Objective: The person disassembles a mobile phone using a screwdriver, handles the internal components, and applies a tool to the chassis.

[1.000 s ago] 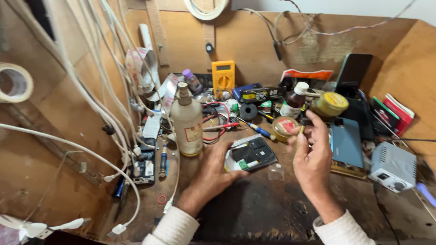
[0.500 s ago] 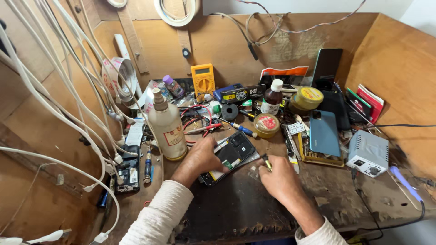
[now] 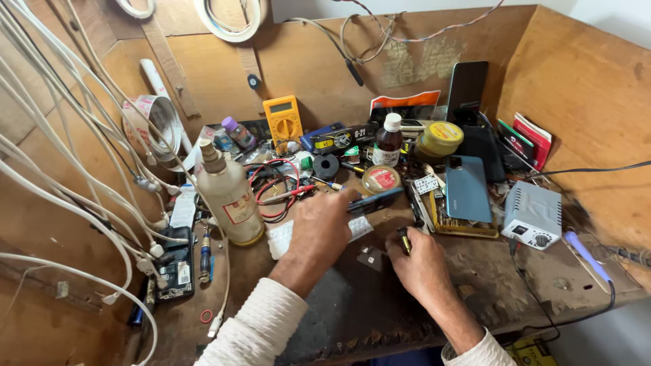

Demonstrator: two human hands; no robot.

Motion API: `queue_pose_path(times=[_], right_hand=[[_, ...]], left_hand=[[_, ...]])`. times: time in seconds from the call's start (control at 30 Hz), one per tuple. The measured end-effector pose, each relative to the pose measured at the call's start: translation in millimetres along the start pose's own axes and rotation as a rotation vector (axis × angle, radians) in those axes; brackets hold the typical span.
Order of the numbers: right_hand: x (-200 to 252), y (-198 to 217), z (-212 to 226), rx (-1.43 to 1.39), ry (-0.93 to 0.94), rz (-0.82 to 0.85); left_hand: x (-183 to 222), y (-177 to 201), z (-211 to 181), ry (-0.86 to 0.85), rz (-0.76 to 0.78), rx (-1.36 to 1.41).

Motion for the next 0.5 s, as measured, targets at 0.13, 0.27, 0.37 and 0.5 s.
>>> queue_pose_path(times=[0.13, 0.27, 0.37, 0.5], right_hand=[[1.7, -0.4, -2.1, -0.012, -0.014, 0.010], [0.1, 0.2, -2.2, 0.011, -0.011, -0.010], [2.0, -1.1, -0.6, 0.038, 0.008, -0.002], [1.5, -0.2, 1.1, -0.036, 0.019, 0.005]], left_hand=[[1.7, -14.1, -17.5, -0.165, 0.019, -0.125], [5.9, -20.9, -20.8, -0.226, -0.013, -0.193], [9.7, -26.2, -23.8, -0.247, -0.021, -0.228], [8.8, -31.8, -22.1, -0.236, 0.003, -0.281]])
Point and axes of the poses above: each hand's wrist, its own x-axis away from the middle knuckle, its own y-axis out of the back of the hand, z = x × y, the point moved 9 cm from there along -x, towards the middle knuckle, and after that the axes turned 1 degree about -z, right-handed, at the moved point
